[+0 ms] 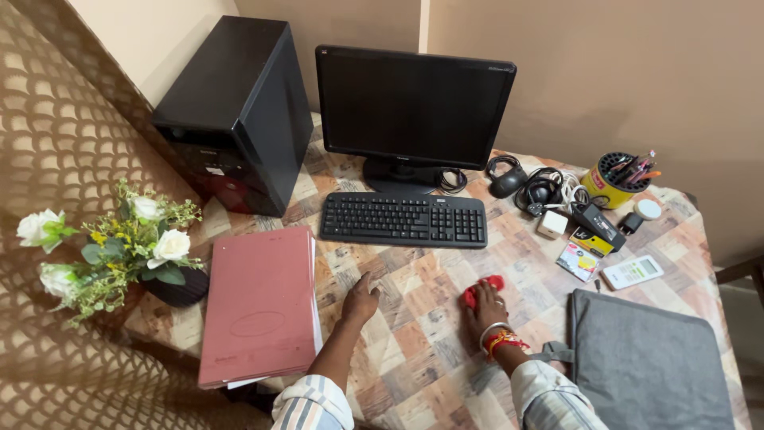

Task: The person cleans a computer desk using a red cloth. They wipe the keyboard, monitor, and computer tower, then proceed to wipe the covers of several pink and green folders on the desk.

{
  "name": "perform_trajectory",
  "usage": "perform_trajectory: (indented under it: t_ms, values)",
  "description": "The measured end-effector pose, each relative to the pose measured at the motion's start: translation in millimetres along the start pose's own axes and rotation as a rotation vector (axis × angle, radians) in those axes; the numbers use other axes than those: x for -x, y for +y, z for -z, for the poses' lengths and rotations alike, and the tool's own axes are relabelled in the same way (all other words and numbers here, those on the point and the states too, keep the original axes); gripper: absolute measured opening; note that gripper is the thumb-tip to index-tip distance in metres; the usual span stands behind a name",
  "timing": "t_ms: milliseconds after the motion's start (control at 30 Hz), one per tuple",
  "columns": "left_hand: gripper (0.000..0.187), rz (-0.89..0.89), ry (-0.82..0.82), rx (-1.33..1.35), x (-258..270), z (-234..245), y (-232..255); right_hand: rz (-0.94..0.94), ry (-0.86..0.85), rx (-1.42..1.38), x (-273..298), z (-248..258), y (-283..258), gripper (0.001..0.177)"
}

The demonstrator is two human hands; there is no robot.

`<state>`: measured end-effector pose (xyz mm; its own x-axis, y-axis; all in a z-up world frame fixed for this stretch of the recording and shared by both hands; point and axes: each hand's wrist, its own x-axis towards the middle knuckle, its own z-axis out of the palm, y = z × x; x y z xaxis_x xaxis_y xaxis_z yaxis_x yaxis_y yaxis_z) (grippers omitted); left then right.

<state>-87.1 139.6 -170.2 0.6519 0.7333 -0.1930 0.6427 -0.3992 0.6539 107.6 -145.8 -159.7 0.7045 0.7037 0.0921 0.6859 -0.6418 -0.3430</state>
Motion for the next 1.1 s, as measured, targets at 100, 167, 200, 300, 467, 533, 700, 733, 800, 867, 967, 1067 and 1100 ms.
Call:
perform_trajectory:
  t_ms: [100,167,200,300,467,533,700,733,800,867,967,1067,1100]
  values:
    - [0.065,-0.023,-0.027,-0.017,-7.6,12.1,1.2,-0.021,0.013,-0.053,6.4,-17.6,-32.3,0.07]
    - [0.064,-0.03,-0.055,-0.038,-8.2,21.3,10.2,-0.01,0.012,-0.061,12.1,-22.7,-44.1,0.064]
    - [0.063,-0.041,-0.073,-0.05,-9.0,25.6,17.4,-0.011,0.016,-0.064,13.6,-24.1,-47.3,0.062]
    - [0.062,-0.014,-0.138,-0.06,-11.1,33.5,39.8,0.012,0.069,-0.092,11.2,-28.0,-50.8,0.054]
    - [0.06,-0.218,-0.17,-0.128,-14.8,16.5,71.4,-0.051,0.011,-0.26,-19.4,-23.7,-46.0,0.059]
    - [0.06,-0.283,-0.183,-0.14,-16.5,4.9,80.3,-0.001,0.062,-0.297,-34.1,-20.0,-50.8,0.06]
    - [0.06,-0.454,-0.111,-0.185,-18.7,-25.2,79.4,0.082,-0.01,-0.355,-59.4,2.8,-62.0,0.071]
    - [0.059,-0.449,-0.125,-0.21,-20.7,-29.4,78.7,0.106,-0.042,-0.298,-66.0,8.5,-63.0,0.064]
    - [0.059,-0.436,-0.156,-0.26,-23.0,-35.9,78.9,0.152,-0.108,-0.185,-82.5,19.1,-61.2,0.053]
    - [0.054,-0.506,-0.083,-0.25,-34.1,-40.0,84.5,0.135,-0.059,-0.169,-106.6,24.2,-54.5,0.041]
    - [0.057,-0.589,0.046,-0.292,-63.8,-48.1,102.2,0.113,0.01,-0.144,-165.9,19.3,-30.5,0.045]
    - [0.061,-0.579,0.087,-0.353,-96.9,-46.4,115.6,0.118,0.034,-0.05,-222.3,5.5,-4.7,0.053]
    - [0.062,-0.566,0.086,-0.371,-107.0,-44.5,119.2,0.122,0.038,-0.006,-238.7,2.0,2.5,0.055]
